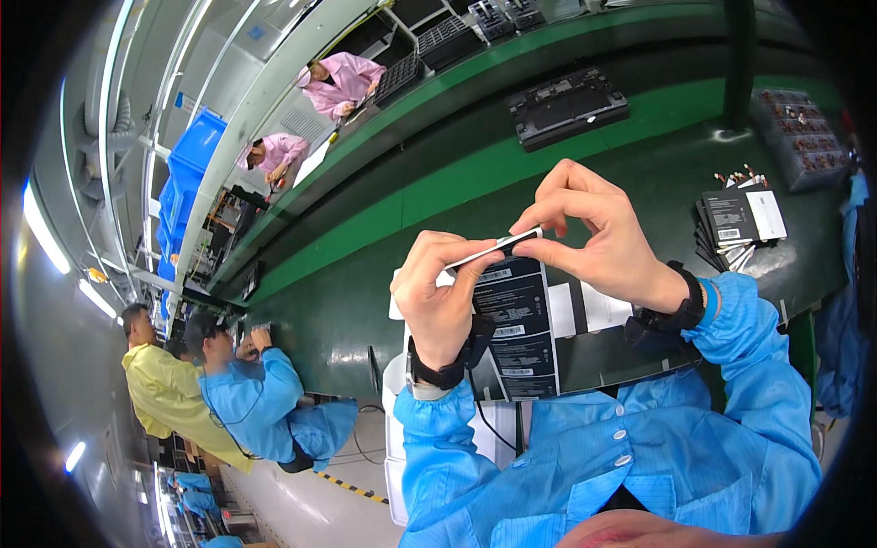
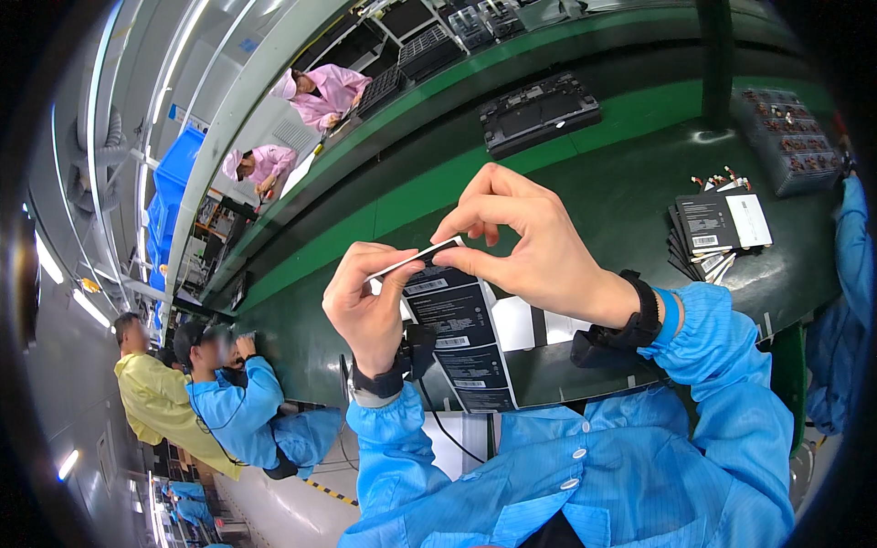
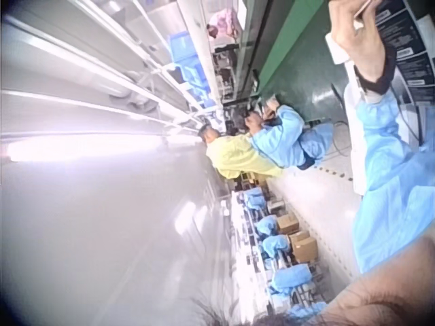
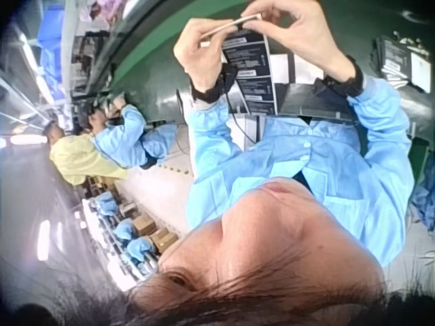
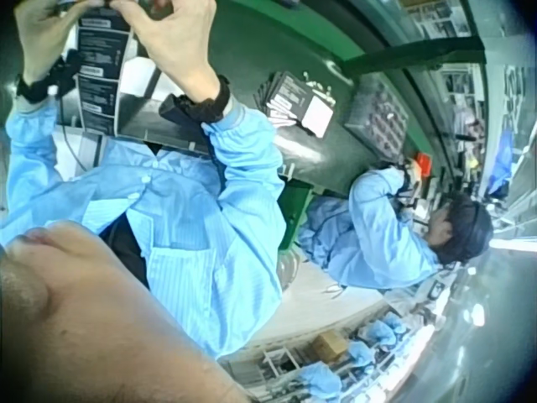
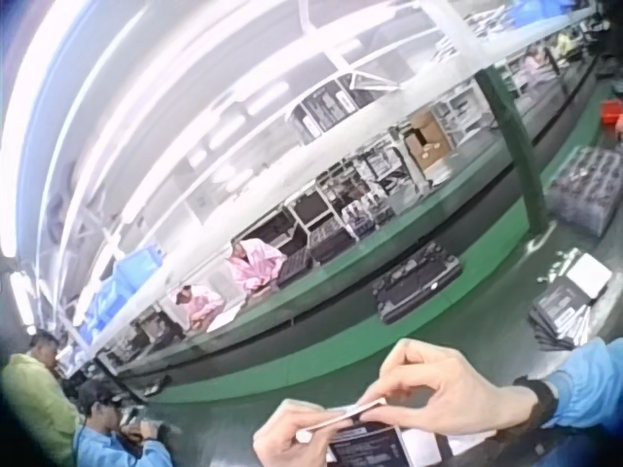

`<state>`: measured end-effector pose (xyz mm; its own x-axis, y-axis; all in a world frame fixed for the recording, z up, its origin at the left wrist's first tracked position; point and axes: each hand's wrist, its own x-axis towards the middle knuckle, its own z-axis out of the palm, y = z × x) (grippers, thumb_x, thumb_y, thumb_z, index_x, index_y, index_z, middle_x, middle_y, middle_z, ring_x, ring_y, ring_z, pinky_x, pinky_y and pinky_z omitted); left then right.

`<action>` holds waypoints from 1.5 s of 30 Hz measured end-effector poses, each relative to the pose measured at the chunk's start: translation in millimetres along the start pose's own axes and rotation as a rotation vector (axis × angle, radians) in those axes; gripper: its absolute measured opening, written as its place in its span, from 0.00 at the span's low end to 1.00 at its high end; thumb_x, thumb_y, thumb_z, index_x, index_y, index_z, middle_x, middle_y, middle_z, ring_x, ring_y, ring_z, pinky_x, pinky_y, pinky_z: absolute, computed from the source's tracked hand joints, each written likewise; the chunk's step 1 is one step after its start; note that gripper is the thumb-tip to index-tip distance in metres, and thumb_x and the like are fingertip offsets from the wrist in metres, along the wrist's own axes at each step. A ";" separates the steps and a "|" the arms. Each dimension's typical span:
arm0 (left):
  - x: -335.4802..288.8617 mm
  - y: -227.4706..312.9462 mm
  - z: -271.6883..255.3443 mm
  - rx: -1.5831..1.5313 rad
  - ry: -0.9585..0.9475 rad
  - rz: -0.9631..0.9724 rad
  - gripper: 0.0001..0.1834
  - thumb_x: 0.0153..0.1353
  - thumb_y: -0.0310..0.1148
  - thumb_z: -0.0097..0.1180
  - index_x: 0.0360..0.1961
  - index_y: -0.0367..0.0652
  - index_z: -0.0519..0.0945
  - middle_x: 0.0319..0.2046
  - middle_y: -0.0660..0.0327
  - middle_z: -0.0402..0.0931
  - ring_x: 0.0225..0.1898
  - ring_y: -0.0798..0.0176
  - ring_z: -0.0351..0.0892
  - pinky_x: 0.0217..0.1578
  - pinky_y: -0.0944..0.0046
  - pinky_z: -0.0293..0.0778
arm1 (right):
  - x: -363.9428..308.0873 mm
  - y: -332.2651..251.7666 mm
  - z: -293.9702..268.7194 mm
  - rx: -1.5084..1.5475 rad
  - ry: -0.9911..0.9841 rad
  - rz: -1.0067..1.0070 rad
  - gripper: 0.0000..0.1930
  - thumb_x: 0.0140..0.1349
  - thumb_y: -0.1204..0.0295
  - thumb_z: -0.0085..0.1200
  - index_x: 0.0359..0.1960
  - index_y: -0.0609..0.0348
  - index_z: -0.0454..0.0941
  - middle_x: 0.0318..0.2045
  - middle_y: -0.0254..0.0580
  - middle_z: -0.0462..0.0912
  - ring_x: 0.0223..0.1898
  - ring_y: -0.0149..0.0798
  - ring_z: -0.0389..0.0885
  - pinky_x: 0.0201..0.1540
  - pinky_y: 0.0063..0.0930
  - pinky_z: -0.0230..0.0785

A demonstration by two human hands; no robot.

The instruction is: Assembling batteries and components into a tablet or laptop chassis on a production line.

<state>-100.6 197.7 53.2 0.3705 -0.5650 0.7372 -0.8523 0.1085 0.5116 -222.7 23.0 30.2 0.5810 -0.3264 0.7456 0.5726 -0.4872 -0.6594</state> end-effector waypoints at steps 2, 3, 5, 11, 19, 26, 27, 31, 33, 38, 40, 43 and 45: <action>7.9 -4.2 5.1 0.003 0.012 0.035 0.08 0.52 0.14 0.71 0.33 0.33 0.86 0.30 0.58 0.82 0.33 0.66 0.80 0.33 0.69 0.73 | 3.0 -3.3 -2.5 -0.038 0.038 -0.038 0.10 0.54 0.77 0.73 0.38 0.56 0.89 0.33 0.33 0.80 0.32 0.29 0.78 0.33 0.24 0.70; 9.9 -6.0 4.4 -0.001 -0.007 0.045 0.08 0.52 0.14 0.71 0.33 0.33 0.86 0.30 0.58 0.82 0.33 0.66 0.80 0.33 0.69 0.73 | 3.8 -4.8 -2.2 -0.066 0.065 -0.072 0.09 0.53 0.77 0.73 0.37 0.56 0.89 0.33 0.33 0.80 0.31 0.30 0.78 0.32 0.25 0.70; 13.8 -9.3 5.0 0.016 -0.027 0.066 0.07 0.52 0.16 0.72 0.31 0.33 0.85 0.29 0.58 0.82 0.32 0.66 0.80 0.33 0.68 0.73 | 4.4 -4.3 -3.0 -0.060 0.066 -0.051 0.09 0.53 0.77 0.73 0.36 0.56 0.89 0.32 0.33 0.80 0.31 0.30 0.78 0.32 0.25 0.70; 13.2 -17.1 4.6 -0.115 -0.078 -0.015 0.15 0.51 0.24 0.75 0.41 0.35 0.87 0.34 0.57 0.84 0.35 0.63 0.82 0.36 0.66 0.76 | 6.0 1.4 -2.8 -0.080 0.108 -0.066 0.08 0.54 0.80 0.71 0.35 0.58 0.88 0.33 0.34 0.82 0.32 0.30 0.80 0.31 0.24 0.71; -8.9 -52.9 -19.3 -0.086 -0.134 -0.097 0.12 0.55 0.11 0.62 0.40 0.35 0.87 0.37 0.56 0.85 0.40 0.61 0.83 0.43 0.65 0.77 | 7.0 12.9 -6.8 -0.129 0.132 -0.134 0.09 0.53 0.82 0.71 0.36 0.61 0.88 0.34 0.37 0.83 0.31 0.31 0.80 0.32 0.23 0.73; -4.1 -103.8 -54.7 0.413 -0.053 0.026 0.12 0.56 0.12 0.61 0.40 0.35 0.86 0.37 0.58 0.84 0.37 0.66 0.81 0.37 0.68 0.76 | 4.0 -11.0 -31.4 -0.243 0.356 -0.397 0.11 0.57 0.84 0.69 0.41 0.65 0.85 0.37 0.42 0.82 0.37 0.33 0.81 0.39 0.24 0.74; -7.2 -121.2 -73.2 0.401 0.001 -0.047 0.11 0.58 0.13 0.61 0.40 0.36 0.87 0.38 0.58 0.85 0.37 0.63 0.82 0.39 0.65 0.77 | 3.8 -12.9 -38.0 -0.189 0.289 -0.335 0.09 0.63 0.82 0.64 0.45 0.66 0.82 0.41 0.42 0.81 0.40 0.32 0.78 0.42 0.23 0.71; -12.3 -195.9 -150.9 0.265 -0.005 -0.377 0.14 0.71 0.21 0.54 0.55 0.38 0.85 0.47 0.56 0.86 0.41 0.66 0.84 0.42 0.64 0.78 | -10.7 -19.0 -45.3 0.051 0.206 0.031 0.08 0.71 0.81 0.57 0.49 0.68 0.80 0.43 0.38 0.80 0.40 0.26 0.75 0.43 0.19 0.67; -15.3 -208.7 -173.3 0.334 -0.051 -0.347 0.18 0.76 0.25 0.50 0.63 0.40 0.80 0.53 0.54 0.84 0.46 0.65 0.84 0.46 0.65 0.78 | -24.5 -12.6 -57.5 -0.066 0.109 0.106 0.08 0.67 0.82 0.61 0.47 0.68 0.82 0.41 0.39 0.83 0.39 0.27 0.78 0.43 0.19 0.69; -28.6 -96.9 -97.5 0.289 -0.237 -0.265 0.17 0.74 0.24 0.49 0.60 0.38 0.80 0.58 0.55 0.81 0.54 0.62 0.80 0.57 0.62 0.74 | -64.2 -21.0 -111.9 -0.313 -0.040 -0.078 0.07 0.64 0.82 0.62 0.43 0.65 0.85 0.35 0.44 0.83 0.29 0.29 0.76 0.31 0.20 0.66; -50.9 -45.4 -40.3 0.149 -0.627 -0.339 0.21 0.59 0.25 0.68 0.55 0.37 0.83 0.48 0.52 0.85 0.48 0.59 0.83 0.52 0.61 0.78 | -76.6 -30.7 -132.4 0.283 0.057 0.203 0.04 0.67 0.79 0.59 0.41 0.63 0.85 0.32 0.42 0.80 0.26 0.26 0.72 0.27 0.18 0.60; -114.1 -44.0 7.6 0.247 -0.796 -0.198 0.29 0.53 0.28 0.74 0.57 0.36 0.81 0.57 0.49 0.81 0.53 0.46 0.82 0.54 0.51 0.79 | -75.3 8.2 -106.3 -0.303 -0.083 0.454 0.04 0.66 0.77 0.63 0.40 0.64 0.84 0.32 0.35 0.79 0.28 0.22 0.73 0.28 0.16 0.60; -124.6 -40.6 18.7 0.285 -0.729 -0.211 0.28 0.54 0.26 0.72 0.57 0.34 0.80 0.56 0.50 0.82 0.55 0.45 0.81 0.55 0.53 0.79 | -80.5 17.9 -104.3 -0.541 -0.106 0.414 0.04 0.65 0.81 0.63 0.40 0.64 0.84 0.34 0.33 0.82 0.30 0.21 0.77 0.30 0.16 0.64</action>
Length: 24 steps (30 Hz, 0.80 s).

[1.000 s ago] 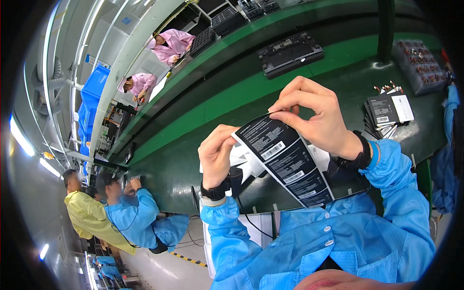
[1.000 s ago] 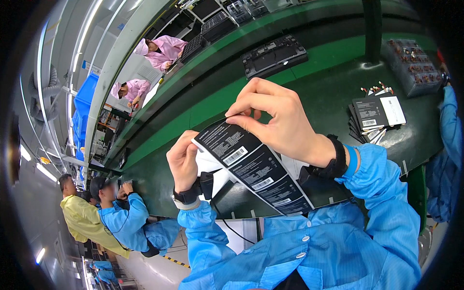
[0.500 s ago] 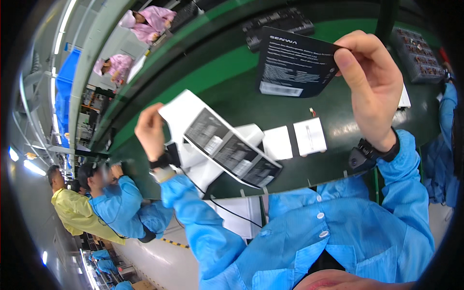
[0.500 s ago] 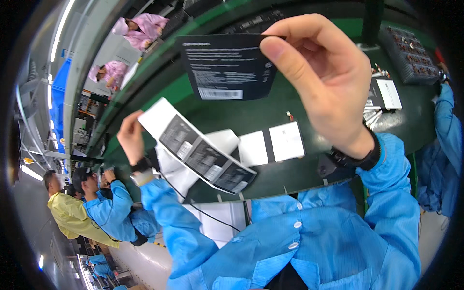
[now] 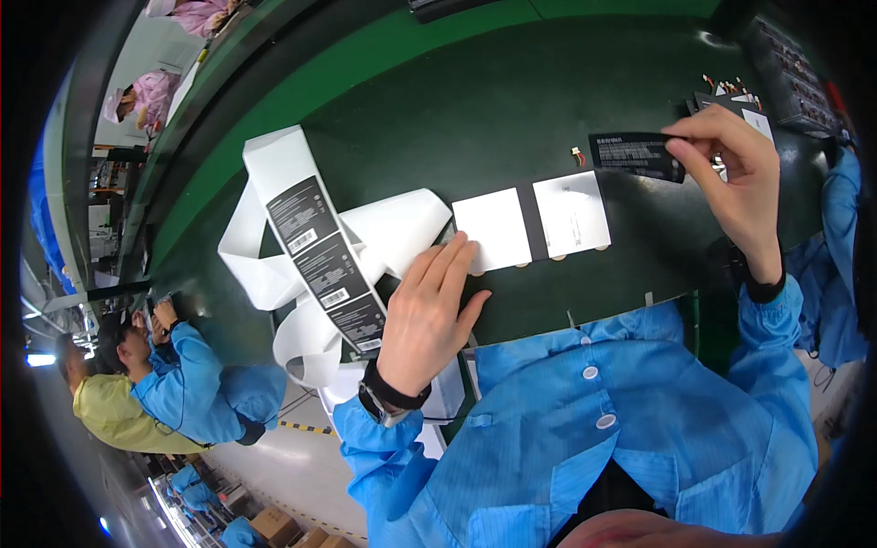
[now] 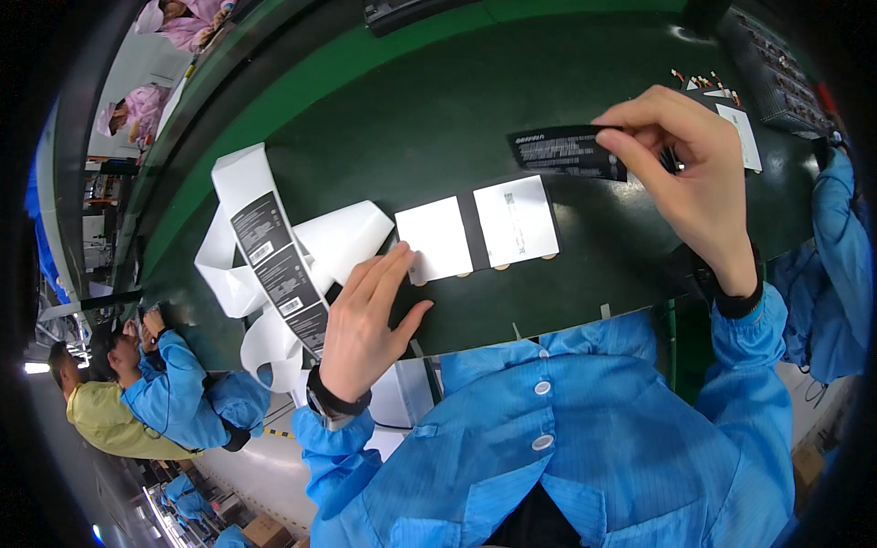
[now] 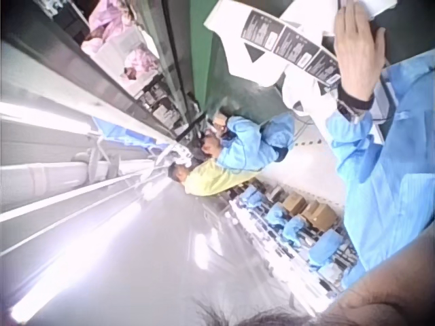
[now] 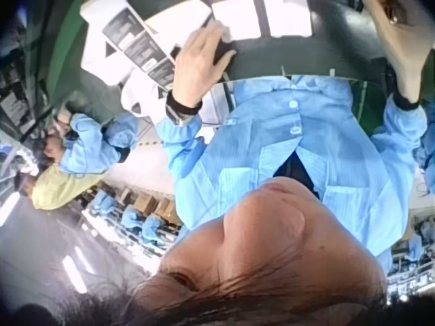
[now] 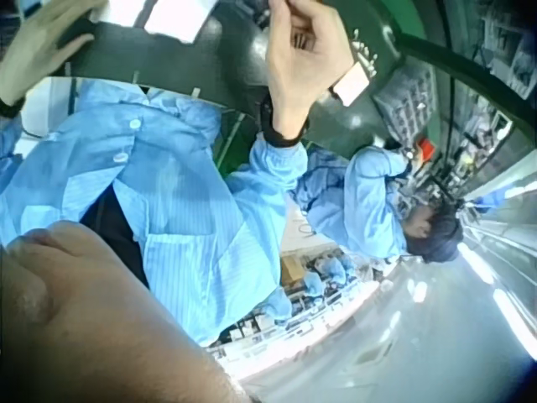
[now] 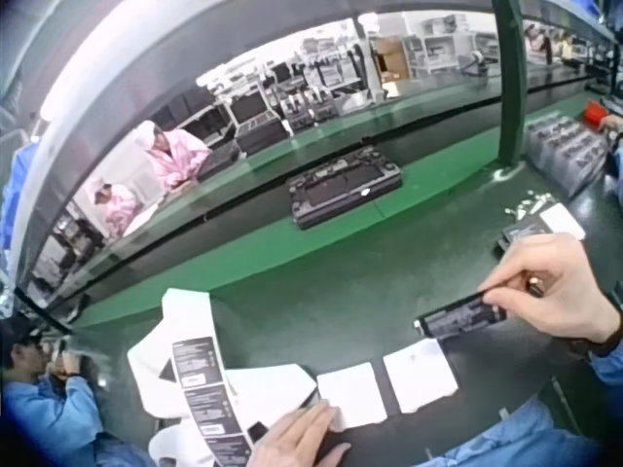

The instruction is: Assembling batteries and components into a tablet or laptop chassis on a production line.

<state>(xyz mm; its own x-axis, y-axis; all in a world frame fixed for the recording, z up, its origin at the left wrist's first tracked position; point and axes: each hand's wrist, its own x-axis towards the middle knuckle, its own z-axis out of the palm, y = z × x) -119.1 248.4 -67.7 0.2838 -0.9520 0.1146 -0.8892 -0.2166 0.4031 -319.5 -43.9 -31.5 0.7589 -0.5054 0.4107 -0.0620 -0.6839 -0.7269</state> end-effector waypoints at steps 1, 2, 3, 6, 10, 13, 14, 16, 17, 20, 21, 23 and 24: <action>-2.8 1.2 5.9 -0.017 0.046 -0.026 0.27 0.55 0.25 0.71 0.57 0.34 0.81 0.56 0.50 0.82 0.55 0.44 0.81 0.55 0.53 0.79 | -0.9 0.4 -3.5 -0.007 -0.007 0.009 0.04 0.65 0.81 0.63 0.40 0.64 0.84 0.34 0.33 0.82 0.30 0.21 0.77 0.30 0.16 0.64; -3.4 1.9 14.6 0.003 0.062 0.027 0.26 0.55 0.25 0.70 0.57 0.34 0.81 0.56 0.51 0.82 0.56 0.45 0.81 0.55 0.53 0.79 | -1.5 1.7 -7.9 0.263 -0.033 0.161 0.04 0.65 0.81 0.63 0.40 0.65 0.84 0.34 0.33 0.83 0.31 0.20 0.78 0.32 0.15 0.66; -1.5 2.6 20.5 0.027 0.076 0.088 0.26 0.56 0.24 0.70 0.57 0.34 0.81 0.57 0.51 0.82 0.56 0.45 0.81 0.56 0.54 0.79 | -1.5 2.0 -10.0 0.534 -0.047 0.314 0.04 0.64 0.81 0.64 0.40 0.65 0.84 0.34 0.33 0.84 0.31 0.20 0.79 0.33 0.15 0.67; 4.4 16.1 19.4 0.002 0.011 0.114 0.25 0.57 0.24 0.69 0.57 0.34 0.82 0.58 0.51 0.81 0.59 0.46 0.80 0.57 0.55 0.79 | 4.0 -0.7 15.4 0.639 -0.143 0.490 0.05 0.64 0.81 0.65 0.40 0.66 0.84 0.34 0.34 0.85 0.33 0.19 0.81 0.35 0.13 0.71; 18.9 0.8 4.5 -0.171 -0.068 0.182 0.21 0.57 0.23 0.68 0.53 0.33 0.84 0.54 0.49 0.83 0.57 0.47 0.82 0.55 0.55 0.81 | 14.4 -1.1 53.9 0.512 -0.295 0.648 0.05 0.65 0.77 0.66 0.38 0.67 0.84 0.29 0.33 0.86 0.30 0.20 0.82 0.33 0.15 0.72; 26.4 -24.1 -9.4 -0.368 -0.183 0.281 0.16 0.57 0.23 0.68 0.48 0.32 0.86 0.50 0.49 0.85 0.55 0.46 0.84 0.52 0.55 0.83 | 15.8 -0.5 74.8 0.512 -0.334 0.692 0.06 0.65 0.75 0.66 0.37 0.67 0.84 0.28 0.34 0.86 0.28 0.21 0.81 0.31 0.15 0.71; 29.7 -29.6 -12.9 -0.335 -0.149 0.281 0.13 0.56 0.22 0.69 0.43 0.31 0.87 0.47 0.50 0.86 0.55 0.46 0.85 0.50 0.55 0.84 | 15.4 -1.0 79.8 0.524 -0.362 0.704 0.06 0.66 0.75 0.66 0.36 0.66 0.85 0.27 0.34 0.86 0.27 0.21 0.81 0.30 0.15 0.71; 35.8 -35.9 -8.7 -0.222 -0.097 0.270 0.13 0.55 0.22 0.69 0.43 0.32 0.87 0.47 0.50 0.86 0.55 0.47 0.85 0.50 0.55 0.84 | 16.1 -3.8 86.1 0.501 -0.386 0.746 0.06 0.66 0.74 0.66 0.36 0.67 0.85 0.27 0.35 0.86 0.26 0.21 0.81 0.28 0.16 0.70; 37.2 -38.8 -6.2 -0.100 -0.043 0.257 0.13 0.55 0.22 0.70 0.43 0.32 0.87 0.48 0.51 0.86 0.55 0.47 0.85 0.50 0.56 0.84 | 15.3 -4.4 88.5 0.481 -0.410 0.781 0.07 0.66 0.74 0.66 0.36 0.67 0.85 0.27 0.35 0.86 0.26 0.22 0.81 0.27 0.16 0.70; 36.9 -38.7 2.9 -0.009 0.000 0.282 0.14 0.55 0.23 0.70 0.43 0.33 0.87 0.49 0.53 0.86 0.56 0.49 0.84 0.50 0.56 0.84 | 17.6 -6.1 95.5 0.467 -0.412 0.808 0.08 0.66 0.73 0.66 0.36 0.67 0.85 0.27 0.36 0.86 0.24 0.23 0.81 0.24 0.17 0.71; 34.4 -35.9 2.1 0.036 0.007 0.281 0.14 0.55 0.23 0.69 0.43 0.34 0.87 0.49 0.53 0.86 0.56 0.50 0.84 0.50 0.57 0.84 | 17.4 -8.6 95.4 0.459 -0.427 0.827 0.08 0.66 0.73 0.66 0.36 0.68 0.85 0.27 0.36 0.86 0.25 0.23 0.81 0.24 0.17 0.72; 31.1 -34.3 2.4 0.064 -0.004 0.292 0.14 0.55 0.24 0.69 0.44 0.34 0.87 0.51 0.53 0.85 0.57 0.50 0.83 0.50 0.57 0.84 | 14.6 -11.0 96.3 0.451 -0.421 0.830 0.07 0.65 0.74 0.66 0.36 0.68 0.85 0.27 0.36 0.87 0.25 0.23 0.82 0.24 0.17 0.73; 30.3 -33.9 3.9 0.075 -0.003 0.293 0.15 0.55 0.24 0.69 0.45 0.33 0.87 0.52 0.53 0.85 0.58 0.50 0.83 0.51 0.56 0.83 | 14.7 -11.0 97.3 0.445 -0.410 0.819 0.07 0.65 0.74 0.66 0.37 0.68 0.85 0.27 0.37 0.87 0.25 0.23 0.82 0.25 0.17 0.73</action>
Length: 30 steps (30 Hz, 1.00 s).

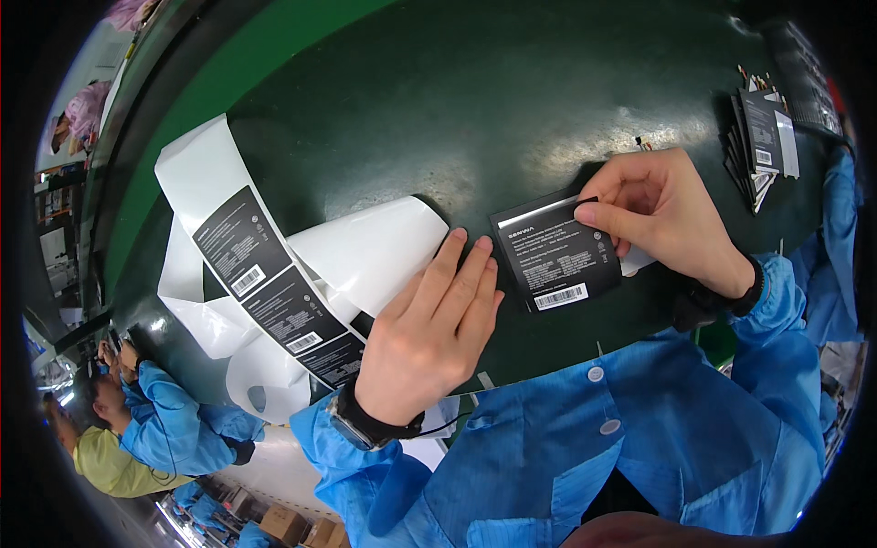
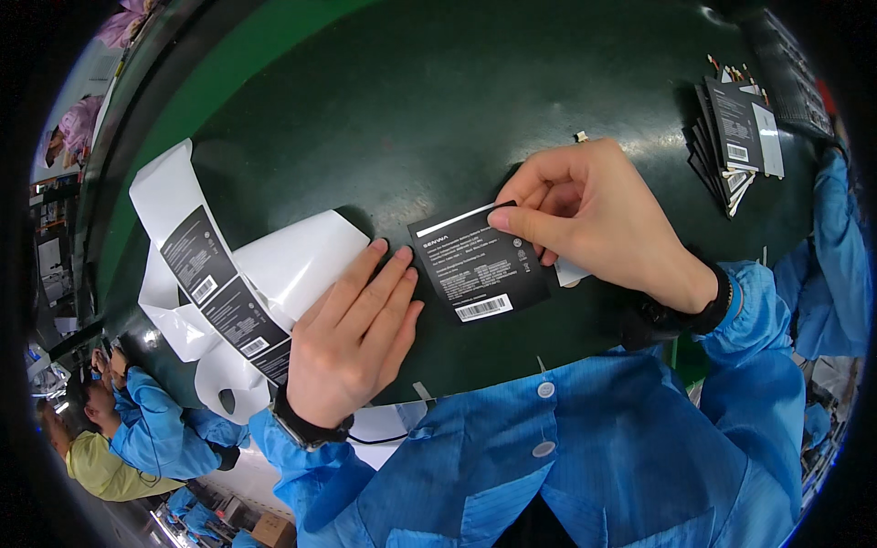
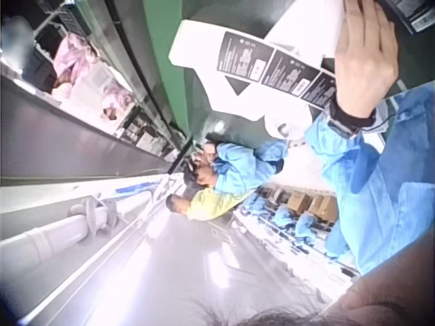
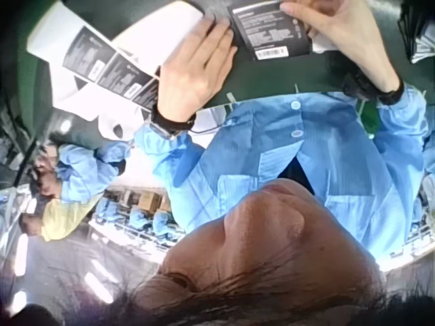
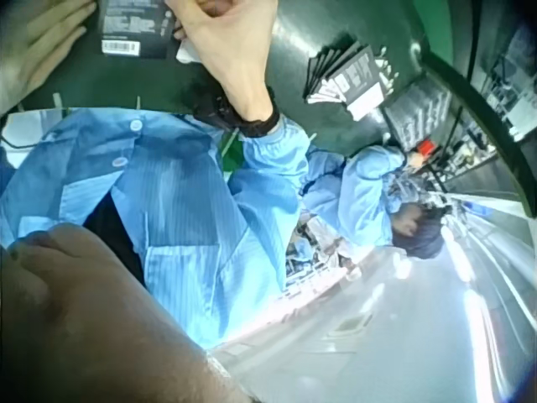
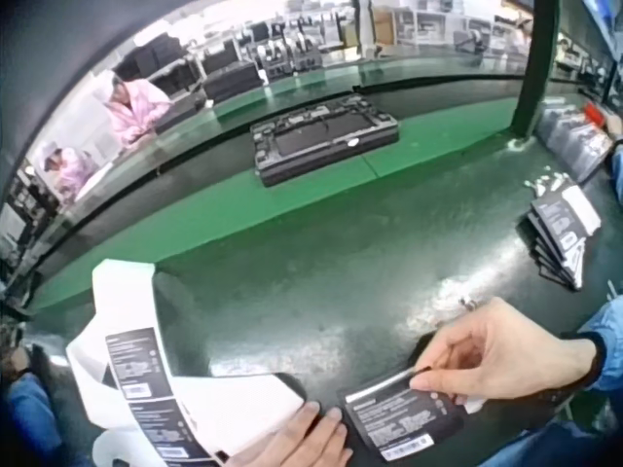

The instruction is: Assembling batteries and components into a tablet or laptop chassis on a production line.

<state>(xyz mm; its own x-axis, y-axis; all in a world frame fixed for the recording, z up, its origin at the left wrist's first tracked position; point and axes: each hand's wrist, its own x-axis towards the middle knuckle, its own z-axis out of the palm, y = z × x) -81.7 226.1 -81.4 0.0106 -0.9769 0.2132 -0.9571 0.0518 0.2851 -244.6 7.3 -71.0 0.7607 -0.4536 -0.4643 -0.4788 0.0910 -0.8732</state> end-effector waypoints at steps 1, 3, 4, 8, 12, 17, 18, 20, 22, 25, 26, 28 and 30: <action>-0.4 0.2 0.9 0.011 0.000 0.000 0.16 0.55 0.25 0.69 0.46 0.33 0.87 0.53 0.53 0.84 0.58 0.50 0.83 0.51 0.56 0.83 | 0.6 0.4 0.5 -0.003 0.000 0.003 0.07 0.65 0.74 0.66 0.37 0.68 0.85 0.27 0.37 0.87 0.25 0.23 0.82 0.25 0.17 0.73; 0.1 -0.1 0.0 0.005 -0.011 -0.002 0.16 0.55 0.25 0.69 0.46 0.32 0.87 0.54 0.53 0.84 0.59 0.49 0.82 0.52 0.56 0.83 | 1.0 2.5 1.2 0.013 0.013 -0.017 0.06 0.65 0.75 0.66 0.37 0.68 0.85 0.27 0.37 0.87 0.25 0.23 0.82 0.25 0.17 0.74; 0.1 -0.2 -0.3 0.004 -0.023 -0.003 0.17 0.56 0.26 0.69 0.47 0.32 0.87 0.54 0.52 0.84 0.59 0.49 0.82 0.52 0.56 0.82 | 1.2 3.6 1.7 0.012 0.014 -0.014 0.06 0.65 0.75 0.66 0.37 0.68 0.85 0.27 0.37 0.87 0.25 0.23 0.82 0.25 0.17 0.74; -1.8 -0.2 -0.7 0.001 -0.032 -0.008 0.18 0.56 0.26 0.69 0.48 0.31 0.86 0.55 0.52 0.83 0.60 0.48 0.81 0.53 0.56 0.82 | 1.4 5.3 2.7 0.007 0.018 -0.030 0.06 0.65 0.76 0.66 0.36 0.69 0.85 0.27 0.37 0.87 0.24 0.22 0.82 0.25 0.17 0.74; -1.1 0.6 -0.7 -0.001 -0.037 -0.006 0.19 0.56 0.27 0.69 0.49 0.32 0.86 0.57 0.53 0.83 0.60 0.48 0.81 0.53 0.56 0.82 | 1.7 7.1 2.8 0.011 0.030 -0.030 0.06 0.65 0.77 0.66 0.36 0.69 0.85 0.27 0.38 0.87 0.24 0.22 0.82 0.25 0.17 0.73; -1.5 1.6 -1.6 0.012 -0.050 -0.007 0.19 0.56 0.27 0.69 0.50 0.34 0.86 0.58 0.55 0.82 0.60 0.49 0.81 0.54 0.56 0.82 | 2.7 5.5 1.6 0.020 0.015 -0.036 0.06 0.66 0.77 0.66 0.37 0.69 0.85 0.26 0.37 0.87 0.23 0.22 0.81 0.25 0.16 0.73; -1.5 1.7 -1.4 0.019 -0.052 -0.007 0.19 0.56 0.27 0.69 0.51 0.34 0.86 0.58 0.55 0.82 0.61 0.49 0.80 0.54 0.56 0.82 | 2.8 5.2 1.2 0.031 0.009 -0.033 0.06 0.66 0.77 0.66 0.37 0.69 0.85 0.26 0.37 0.87 0.23 0.22 0.81 0.25 0.16 0.73; -1.4 1.8 -0.8 0.026 -0.055 -0.007 0.20 0.56 0.28 0.69 0.51 0.35 0.86 0.58 0.56 0.82 0.61 0.49 0.80 0.54 0.56 0.82 | 2.1 5.5 0.5 0.039 0.012 -0.032 0.06 0.66 0.77 0.66 0.37 0.69 0.85 0.26 0.37 0.87 0.23 0.22 0.81 0.25 0.16 0.73; -1.1 0.8 -0.4 0.025 -0.057 -0.005 0.20 0.57 0.28 0.69 0.51 0.35 0.86 0.58 0.56 0.82 0.61 0.49 0.80 0.53 0.56 0.82 | 2.6 5.4 1.0 0.047 0.015 -0.029 0.06 0.66 0.77 0.66 0.37 0.69 0.85 0.26 0.37 0.87 0.23 0.22 0.81 0.25 0.16 0.73; -1.3 0.8 -0.7 0.022 -0.058 -0.007 0.19 0.57 0.28 0.69 0.51 0.35 0.86 0.58 0.56 0.82 0.61 0.49 0.80 0.53 0.56 0.82 | 2.7 5.1 2.8 0.026 0.017 -0.039 0.06 0.66 0.77 0.66 0.37 0.69 0.85 0.26 0.38 0.87 0.23 0.22 0.81 0.25 0.17 0.73; -1.2 1.0 -1.2 0.023 -0.059 -0.006 0.19 0.57 0.28 0.69 0.51 0.35 0.86 0.58 0.56 0.82 0.61 0.49 0.80 0.53 0.56 0.82 | 2.8 5.6 3.1 0.024 0.017 -0.051 0.05 0.66 0.77 0.66 0.36 0.69 0.85 0.26 0.38 0.87 0.23 0.22 0.81 0.25 0.17 0.73; -1.1 0.4 -1.3 0.012 -0.056 -0.011 0.19 0.56 0.27 0.69 0.50 0.34 0.86 0.58 0.56 0.82 0.61 0.49 0.80 0.53 0.56 0.81 | 3.4 6.3 3.8 0.021 0.018 -0.060 0.05 0.65 0.77 0.66 0.36 0.69 0.85 0.26 0.38 0.87 0.23 0.22 0.81 0.25 0.17 0.72; -1.6 -0.2 -0.8 0.008 -0.056 -0.010 0.20 0.56 0.27 0.69 0.51 0.35 0.86 0.58 0.56 0.82 0.60 0.49 0.80 0.53 0.56 0.81 | 3.4 6.6 4.5 0.006 0.029 -0.062 0.05 0.65 0.77 0.66 0.36 0.69 0.85 0.25 0.38 0.87 0.23 0.23 0.81 0.25 0.17 0.72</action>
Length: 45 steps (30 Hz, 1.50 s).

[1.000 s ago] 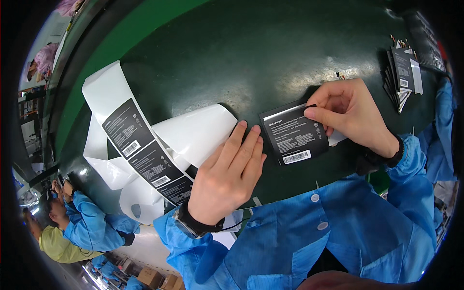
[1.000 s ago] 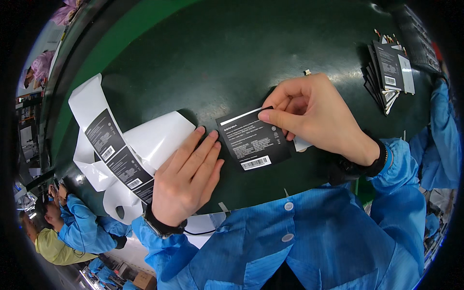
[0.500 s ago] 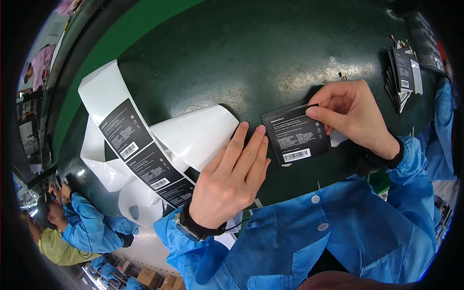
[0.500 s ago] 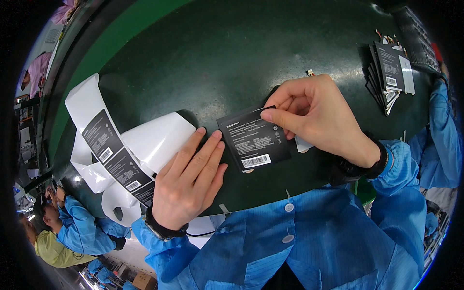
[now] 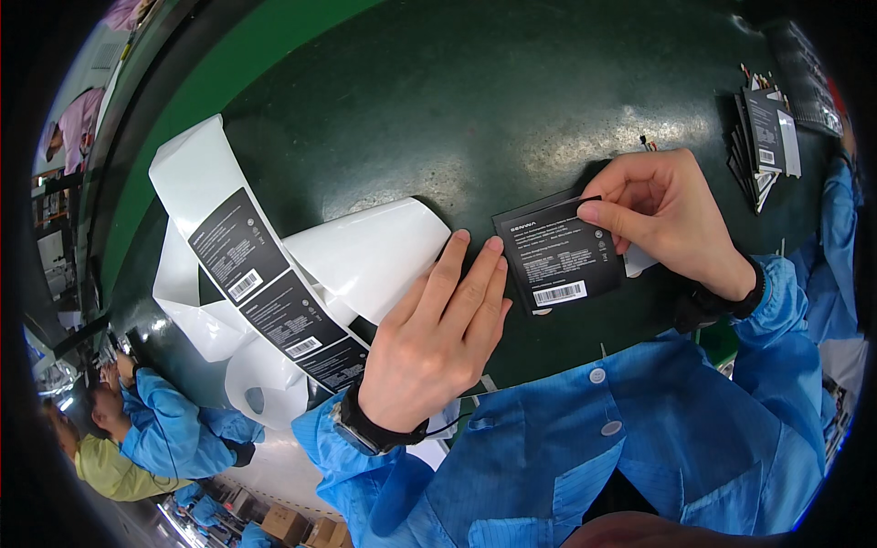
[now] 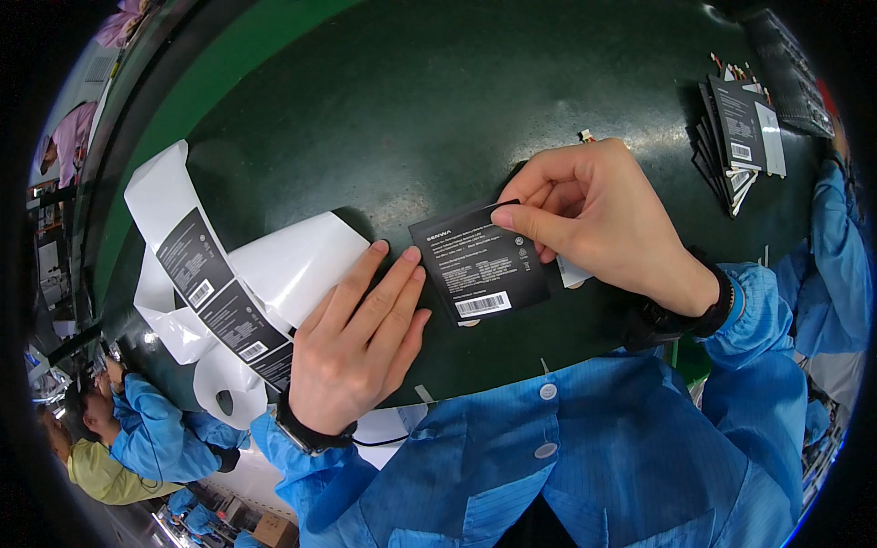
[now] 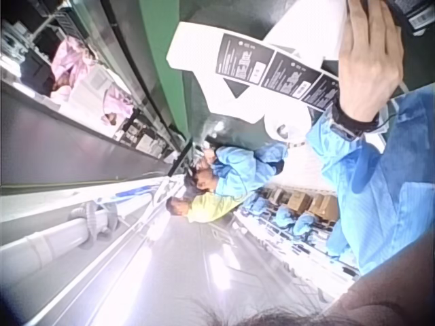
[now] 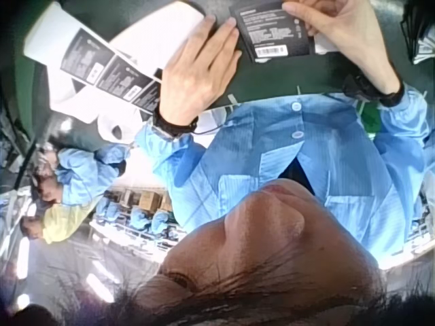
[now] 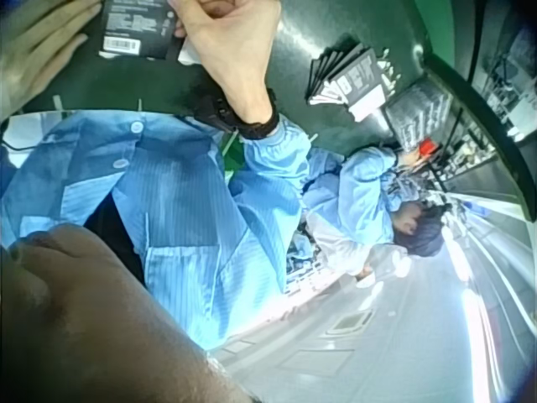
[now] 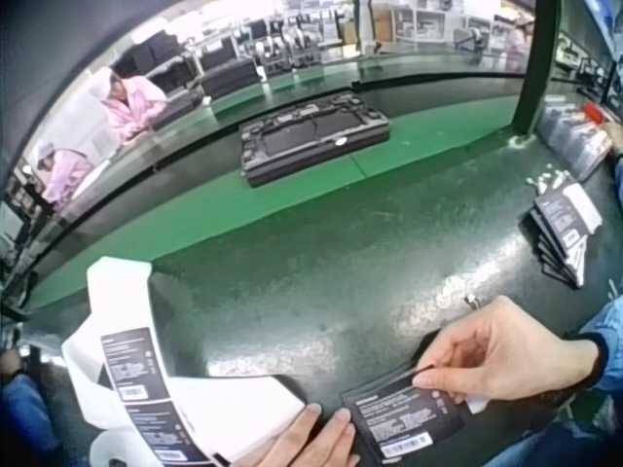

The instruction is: Assembling batteries and components into a tablet or laptop chassis on a production line.

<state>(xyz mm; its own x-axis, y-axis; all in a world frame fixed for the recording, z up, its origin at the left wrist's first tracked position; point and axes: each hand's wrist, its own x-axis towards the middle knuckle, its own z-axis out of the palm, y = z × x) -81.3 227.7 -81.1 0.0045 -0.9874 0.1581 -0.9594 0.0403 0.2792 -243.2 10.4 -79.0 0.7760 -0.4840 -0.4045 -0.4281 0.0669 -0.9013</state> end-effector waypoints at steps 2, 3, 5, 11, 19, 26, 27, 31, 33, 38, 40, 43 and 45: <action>0.1 -0.1 -0.4 -0.002 0.000 0.000 0.20 0.56 0.27 0.69 0.51 0.35 0.86 0.58 0.55 0.82 0.60 0.49 0.81 0.52 0.56 0.81 | 0.1 0.7 0.8 0.000 0.006 -0.005 0.05 0.65 0.77 0.66 0.35 0.69 0.85 0.25 0.38 0.87 0.23 0.23 0.81 0.24 0.17 0.72; 0.8 -0.1 -0.7 -0.004 -0.002 -0.002 0.21 0.56 0.27 0.69 0.52 0.35 0.85 0.59 0.55 0.81 0.60 0.48 0.80 0.52 0.56 0.81 | 0.0 1.1 1.0 0.000 0.013 -0.010 0.05 0.65 0.77 0.66 0.35 0.69 0.85 0.25 0.37 0.86 0.22 0.23 0.81 0.24 0.17 0.72; 1.8 -0.3 -1.2 -0.005 -0.005 -0.003 0.22 0.56 0.27 0.68 0.54 0.35 0.85 0.60 0.55 0.81 0.59 0.48 0.80 0.51 0.56 0.81 | 0.0 1.0 1.0 -0.004 0.016 -0.008 0.05 0.65 0.77 0.66 0.35 0.69 0.85 0.25 0.37 0.86 0.22 0.23 0.81 0.24 0.17 0.72; 3.2 0.4 -1.5 0.038 -0.064 0.050 0.25 0.56 0.28 0.68 0.56 0.35 0.83 0.64 0.56 0.78 0.60 0.48 0.79 0.52 0.57 0.78 | 0.5 -0.7 -0.7 -0.032 -0.005 -0.010 0.05 0.65 0.78 0.66 0.36 0.69 0.84 0.26 0.37 0.86 0.23 0.22 0.81 0.25 0.16 0.72; 1.1 5.4 -1.5 0.076 -0.081 0.048 0.26 0.55 0.26 0.65 0.57 0.35 0.83 0.64 0.56 0.77 0.61 0.47 0.78 0.55 0.54 0.77 | -0.2 -2.6 1.2 -0.063 0.028 -0.035 0.09 0.66 0.74 0.65 0.34 0.71 0.85 0.23 0.38 0.86 0.21 0.24 0.81 0.23 0.18 0.72; 1.0 5.8 -0.5 0.143 -0.109 0.077 0.32 0.49 0.25 0.63 0.59 0.32 0.81 0.66 0.54 0.76 0.62 0.45 0.77 0.59 0.53 0.75 | -2.6 -27.9 -2.8 -0.404 0.052 -0.040 0.15 0.68 0.67 0.61 0.33 0.71 0.85 0.16 0.47 0.82 0.18 0.34 0.83 0.22 0.25 0.71; 0.4 6.7 -0.4 0.156 -0.111 0.077 0.32 0.49 0.25 0.63 0.60 0.32 0.81 0.66 0.54 0.76 0.62 0.45 0.77 0.59 0.53 0.75 | -3.4 -28.6 -3.1 -0.442 0.059 -0.089 0.14 0.67 0.66 0.61 0.34 0.70 0.86 0.16 0.49 0.82 0.17 0.38 0.83 0.22 0.28 0.72; 0.6 10.4 -2.2 0.175 -0.116 0.068 0.32 0.49 0.25 0.63 0.60 0.32 0.80 0.66 0.54 0.75 0.63 0.45 0.76 0.61 0.52 0.74 | -0.6 -18.7 -3.6 -0.523 0.169 -0.351 0.14 0.66 0.66 0.63 0.39 0.69 0.85 0.18 0.52 0.83 0.17 0.42 0.83 0.23 0.31 0.72; -1.2 11.2 -0.5 0.168 -0.108 0.056 0.32 0.50 0.26 0.62 0.60 0.32 0.81 0.66 0.54 0.75 0.63 0.45 0.76 0.61 0.52 0.74 | -0.1 -16.2 -9.1 -0.720 0.322 -0.473 0.16 0.65 0.66 0.63 0.45 0.69 0.84 0.17 0.50 0.82 0.17 0.44 0.83 0.23 0.33 0.73; -3.7 15.8 -0.8 0.166 -0.111 0.037 0.28 0.54 0.30 0.61 0.57 0.28 0.82 0.66 0.50 0.75 0.64 0.44 0.75 0.64 0.50 0.72 | -19.9 -15.7 -42.6 -0.961 0.014 -0.508 0.32 0.57 0.63 0.70 0.60 0.69 0.75 0.52 0.53 0.83 0.56 0.49 0.83 0.52 0.40 0.77; -2.3 17.0 -1.1 0.133 -0.127 -0.009 0.30 0.56 0.27 0.60 0.62 0.34 0.79 0.68 0.54 0.74 0.66 0.46 0.74 0.65 0.49 0.71 | -30.1 -5.2 -46.6 -1.070 -0.046 -0.611 0.39 0.54 0.61 0.71 0.65 0.67 0.71 0.61 0.54 0.76 0.65 0.51 0.73 0.63 0.45 0.68; -2.2 21.0 -1.6 0.127 -0.142 -0.033 0.30 0.58 0.28 0.59 0.64 0.34 0.78 0.69 0.54 0.72 0.69 0.45 0.70 0.68 0.47 0.68 | -38.6 12.9 -48.7 -1.134 -0.202 -0.587 0.55 0.48 0.56 0.72 0.76 0.63 0.57 0.77 0.51 0.56 0.80 0.53 0.50 0.80 0.53 0.45; -1.8 22.0 -3.2 0.135 -0.164 -0.036 0.31 0.59 0.29 0.59 0.65 0.34 0.77 0.70 0.54 0.71 0.71 0.45 0.68 0.69 0.47 0.66 | -37.1 19.0 -50.7 -1.137 -0.191 -0.629 0.54 0.51 0.55 0.70 0.77 0.65 0.56 0.78 0.51 0.56 0.80 0.53 0.51 0.81 0.53 0.45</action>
<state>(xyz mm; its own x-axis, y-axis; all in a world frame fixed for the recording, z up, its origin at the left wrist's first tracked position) -101.5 230.9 -72.2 0.0040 -0.9999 -0.0093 -0.9885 -0.0053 0.1509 -303.5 -14.6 -73.3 0.9975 -0.0259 -0.0664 -0.0475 -0.9364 -0.3476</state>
